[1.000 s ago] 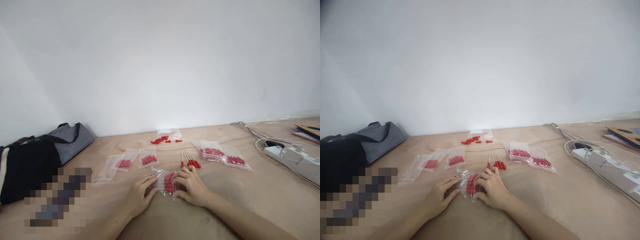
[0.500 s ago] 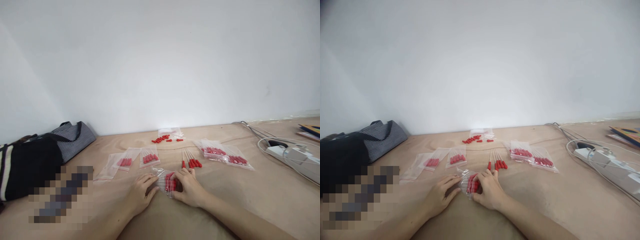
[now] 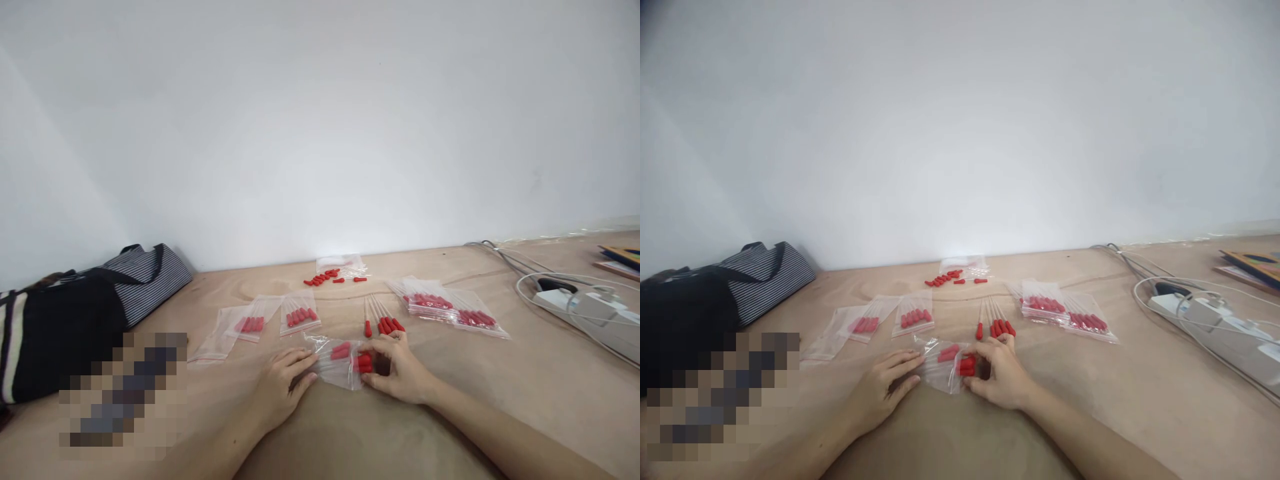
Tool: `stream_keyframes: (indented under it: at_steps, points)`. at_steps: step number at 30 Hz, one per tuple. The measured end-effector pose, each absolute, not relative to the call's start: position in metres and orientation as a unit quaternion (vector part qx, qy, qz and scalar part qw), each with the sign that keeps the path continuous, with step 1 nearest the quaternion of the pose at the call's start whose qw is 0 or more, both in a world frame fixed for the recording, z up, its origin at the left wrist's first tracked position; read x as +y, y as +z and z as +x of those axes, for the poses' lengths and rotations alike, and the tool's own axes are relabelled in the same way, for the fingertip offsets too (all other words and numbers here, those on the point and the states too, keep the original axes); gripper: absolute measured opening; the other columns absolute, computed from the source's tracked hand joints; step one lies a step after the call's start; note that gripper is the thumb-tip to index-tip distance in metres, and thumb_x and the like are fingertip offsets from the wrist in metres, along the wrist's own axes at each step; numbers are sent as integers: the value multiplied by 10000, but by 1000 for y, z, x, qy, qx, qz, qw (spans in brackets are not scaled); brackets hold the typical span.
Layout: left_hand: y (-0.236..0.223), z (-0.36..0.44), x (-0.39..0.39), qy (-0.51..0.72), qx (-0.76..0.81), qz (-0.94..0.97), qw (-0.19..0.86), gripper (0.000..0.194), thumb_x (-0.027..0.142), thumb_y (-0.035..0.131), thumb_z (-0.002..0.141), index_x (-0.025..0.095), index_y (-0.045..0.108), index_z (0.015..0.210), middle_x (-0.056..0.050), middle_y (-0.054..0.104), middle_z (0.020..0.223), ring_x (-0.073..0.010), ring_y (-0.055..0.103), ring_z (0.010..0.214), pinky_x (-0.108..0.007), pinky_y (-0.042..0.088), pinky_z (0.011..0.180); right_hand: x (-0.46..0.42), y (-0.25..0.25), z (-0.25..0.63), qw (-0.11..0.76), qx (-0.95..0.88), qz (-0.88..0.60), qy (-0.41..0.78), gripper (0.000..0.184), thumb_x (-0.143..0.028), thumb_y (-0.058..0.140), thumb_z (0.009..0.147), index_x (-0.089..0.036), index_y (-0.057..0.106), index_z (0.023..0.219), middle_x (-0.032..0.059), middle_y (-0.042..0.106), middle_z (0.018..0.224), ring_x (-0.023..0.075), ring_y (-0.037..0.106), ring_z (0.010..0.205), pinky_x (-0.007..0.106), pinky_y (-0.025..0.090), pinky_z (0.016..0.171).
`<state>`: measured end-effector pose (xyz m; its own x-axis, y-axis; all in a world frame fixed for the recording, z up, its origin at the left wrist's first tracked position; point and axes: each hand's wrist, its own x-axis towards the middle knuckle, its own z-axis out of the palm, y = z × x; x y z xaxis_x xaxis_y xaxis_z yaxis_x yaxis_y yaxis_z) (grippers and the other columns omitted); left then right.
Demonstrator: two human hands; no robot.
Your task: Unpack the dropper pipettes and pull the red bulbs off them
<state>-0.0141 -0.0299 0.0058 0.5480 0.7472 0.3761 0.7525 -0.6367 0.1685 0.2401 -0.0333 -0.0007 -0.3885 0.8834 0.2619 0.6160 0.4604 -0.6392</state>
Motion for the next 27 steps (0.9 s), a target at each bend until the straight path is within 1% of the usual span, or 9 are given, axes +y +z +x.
stream_keyframes:
  at_steps: [2, 4, 8, 12, 16, 19, 21, 24, 27]
  points:
    - [5, -14, -30, -216, -426, -879, 9, 265, 315, 480, 817, 260, 619, 1036, -32, 657, 1001, -197, 597, 930, -352, 500, 808, -33, -2, 240, 299, -813, -443, 230, 272, -275, 606, 657, -242, 587, 926, 6, 620, 806, 181, 537, 788, 385, 290, 831]
    - [4, -14, -29, -219, -427, -877, 8, 260, 312, 483, 816, 265, 622, 1030, -30, 658, 998, -199, 596, 932, -356, 500, 809, -34, -4, 239, 311, -826, -406, 238, 251, -269, 603, 675, -234, 575, 921, 13, 618, 852, 179, 541, 813, 356, 328, 809]
    - [4, -14, -29, -213, -429, -878, 1, 258, 303, 485, 813, 257, 624, 1026, -34, 656, 1002, -202, 599, 931, -365, 502, 810, -35, -8, 236, 379, -820, -345, 254, 226, -165, 575, 677, -216, 568, 897, 28, 612, 892, 154, 551, 829, 277, 401, 749]
    - [5, -16, -29, -211, -434, -876, 2, 256, 298, 482, 816, 255, 623, 1025, -32, 657, 1002, -198, 599, 933, -359, 501, 812, -36, -8, 241, 426, -802, -321, 269, 238, -106, 536, 670, -203, 548, 887, 37, 597, 894, 143, 555, 824, 262, 428, 745]
    - [7, -18, -28, -211, -435, -875, 4, 257, 308, 486, 812, 252, 627, 1019, -36, 658, 1002, -202, 602, 925, -366, 504, 802, -36, -8, 251, 423, -798, -333, 274, 191, -98, 517, 667, -194, 528, 832, 31, 585, 830, 143, 548, 769, 268, 437, 709]
    - [7, -18, -27, -216, -433, -875, 3, 255, 311, 494, 806, 253, 629, 1016, -37, 660, 995, -201, 603, 918, -363, 504, 801, -37, -10, 255, 407, -799, -352, 269, 174, -123, 536, 684, -193, 541, 843, 35, 579, 837, 147, 543, 782, 285, 432, 728]
    - [7, -18, -27, -220, -432, -875, 2, 258, 311, 497, 805, 258, 624, 1023, -34, 659, 997, -198, 602, 920, -356, 502, 803, -37, -11, 256, 403, -796, -362, 270, 121, -155, 560, 698, -193, 558, 813, 37, 582, 840, 147, 547, 790, 291, 430, 741]
    - [8, -19, -28, -215, -432, -876, 1, 262, 316, 491, 808, 262, 619, 1030, -31, 655, 1009, -196, 600, 926, -354, 500, 809, -38, -13, 257, 401, -790, -369, 283, 27, -199, 571, 720, -195, 576, 747, 34, 595, 812, 142, 554, 763, 283, 439, 712]
    - [9, -21, -28, -207, -437, -876, 4, 268, 322, 479, 815, 264, 612, 1040, -29, 651, 1014, -194, 595, 933, -354, 499, 813, -37, -12, 269, 405, -778, -374, 303, 45, -239, 574, 738, -196, 588, 744, 36, 608, 807, 142, 561, 757, 285, 445, 710]
